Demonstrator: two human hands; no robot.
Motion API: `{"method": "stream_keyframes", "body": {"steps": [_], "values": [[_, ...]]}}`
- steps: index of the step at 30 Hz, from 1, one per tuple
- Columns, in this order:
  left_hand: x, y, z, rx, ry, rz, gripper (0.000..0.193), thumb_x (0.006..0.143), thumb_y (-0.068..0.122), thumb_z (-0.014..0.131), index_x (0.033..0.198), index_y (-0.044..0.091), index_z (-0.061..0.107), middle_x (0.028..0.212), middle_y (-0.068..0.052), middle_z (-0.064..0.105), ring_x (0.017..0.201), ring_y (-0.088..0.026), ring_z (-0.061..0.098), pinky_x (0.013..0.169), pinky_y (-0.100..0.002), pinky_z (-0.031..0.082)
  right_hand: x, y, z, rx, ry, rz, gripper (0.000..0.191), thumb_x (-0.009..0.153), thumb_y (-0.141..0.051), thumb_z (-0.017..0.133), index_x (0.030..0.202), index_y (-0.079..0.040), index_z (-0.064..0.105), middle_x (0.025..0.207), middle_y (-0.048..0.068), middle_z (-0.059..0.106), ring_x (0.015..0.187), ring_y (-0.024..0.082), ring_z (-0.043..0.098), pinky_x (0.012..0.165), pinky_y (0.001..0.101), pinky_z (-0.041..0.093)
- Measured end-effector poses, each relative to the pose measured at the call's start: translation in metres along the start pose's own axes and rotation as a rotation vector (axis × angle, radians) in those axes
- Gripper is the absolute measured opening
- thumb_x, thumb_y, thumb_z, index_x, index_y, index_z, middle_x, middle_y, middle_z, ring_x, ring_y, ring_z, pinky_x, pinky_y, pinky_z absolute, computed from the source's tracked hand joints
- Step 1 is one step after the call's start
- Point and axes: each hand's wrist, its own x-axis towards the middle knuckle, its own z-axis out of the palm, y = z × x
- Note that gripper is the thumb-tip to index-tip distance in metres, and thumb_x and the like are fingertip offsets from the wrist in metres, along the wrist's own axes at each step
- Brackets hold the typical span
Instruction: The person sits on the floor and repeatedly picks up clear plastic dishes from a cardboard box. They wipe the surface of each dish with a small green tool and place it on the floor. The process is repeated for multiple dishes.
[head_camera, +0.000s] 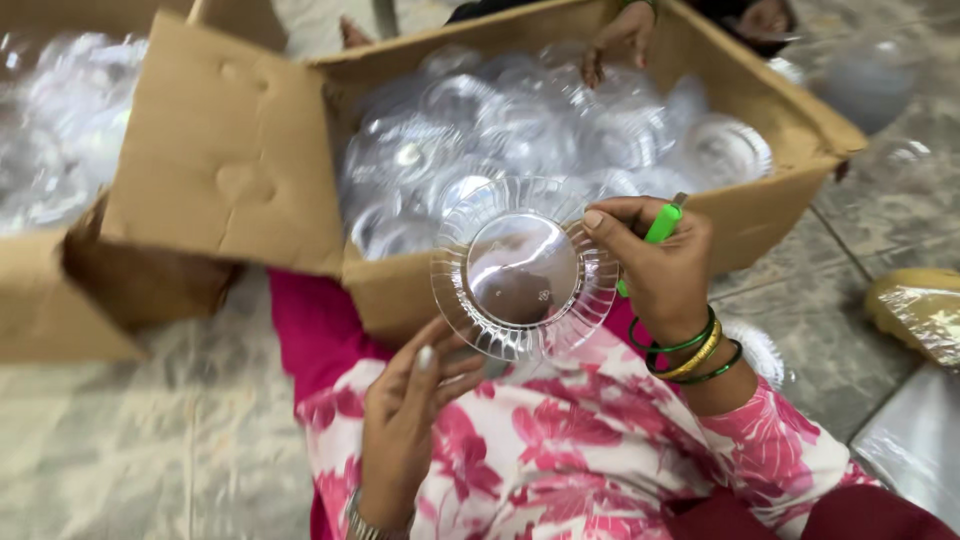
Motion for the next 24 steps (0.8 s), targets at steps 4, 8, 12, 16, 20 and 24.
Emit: {"method": "stream_keyframes", "body": {"steps": [4,8,12,16,20,24], "values": [[-0.01,0.021,0.026,-0.133,-0.069,0.057,0.047,0.106,0.013,0.053,0.149,-0.007,0.049,0.122,-0.023,0.069,0.092,-0.022,0.072,0.082,-0.037,0.064,-0.025,0.007,0.009,-0.034,-0.036,0.038,0.015,0.096,-0.004,0.074,0.107,0.006,0.075,0.093,0.007,0.076,0.078,0.009,0.068,0.072,0.0219,0.056],[-0.016,0.028,0.029,-0.137,-0.036,0.089,0.046,0.106,0.013,0.051,0.147,-0.008,0.049,0.123,-0.025,0.071,0.092,-0.02,0.074,0.079,-0.037,0.065,-0.037,0.01,0.009,-0.042,-0.066,0.084,0.017,0.099,-0.006,0.074,0.109,0.007,0.075,0.088,0.008,0.073,0.074,0.008,0.063,0.066,0.0219,0.051],[-0.02,0.031,0.028,-0.077,-0.034,0.087,0.046,0.104,0.012,0.052,0.145,-0.007,0.05,0.123,-0.028,0.071,0.094,-0.023,0.075,0.079,-0.037,0.066,-0.041,0.013,0.004,0.011,-0.073,0.159,0.019,0.095,-0.009,0.073,0.108,0.006,0.074,0.088,0.007,0.076,0.073,0.009,0.07,0.065,0.0219,0.056],[-0.03,0.036,0.033,0.022,-0.021,0.086,0.045,0.104,0.01,0.052,0.145,-0.008,0.051,0.123,-0.028,0.071,0.095,-0.024,0.075,0.081,-0.037,0.066,-0.05,0.017,-0.005,0.137,-0.084,0.211,0.019,0.096,-0.008,0.072,0.109,0.005,0.073,0.09,0.009,0.076,0.077,0.011,0.073,0.07,0.0242,0.06],[-0.038,0.043,0.041,0.117,-0.028,0.078,0.044,0.106,0.009,0.051,0.146,-0.008,0.051,0.124,-0.027,0.07,0.095,-0.025,0.076,0.082,-0.035,0.064,-0.053,0.017,-0.018,0.049,-0.095,0.267,0.019,0.098,-0.007,0.071,0.111,0.008,0.074,0.09,0.013,0.075,0.072,0.014,0.065,0.064,0.0267,0.052],[-0.04,0.047,0.053,0.195,-0.045,0.084,0.045,0.106,0.009,0.052,0.147,-0.009,0.05,0.126,-0.027,0.069,0.097,-0.026,0.075,0.083,-0.036,0.065,-0.056,0.013,-0.03,0.149,-0.173,0.228,0.018,0.1,-0.007,0.07,0.111,0.007,0.072,0.096,0.011,0.076,0.087,0.017,0.077,0.079,0.0282,0.063]]}}
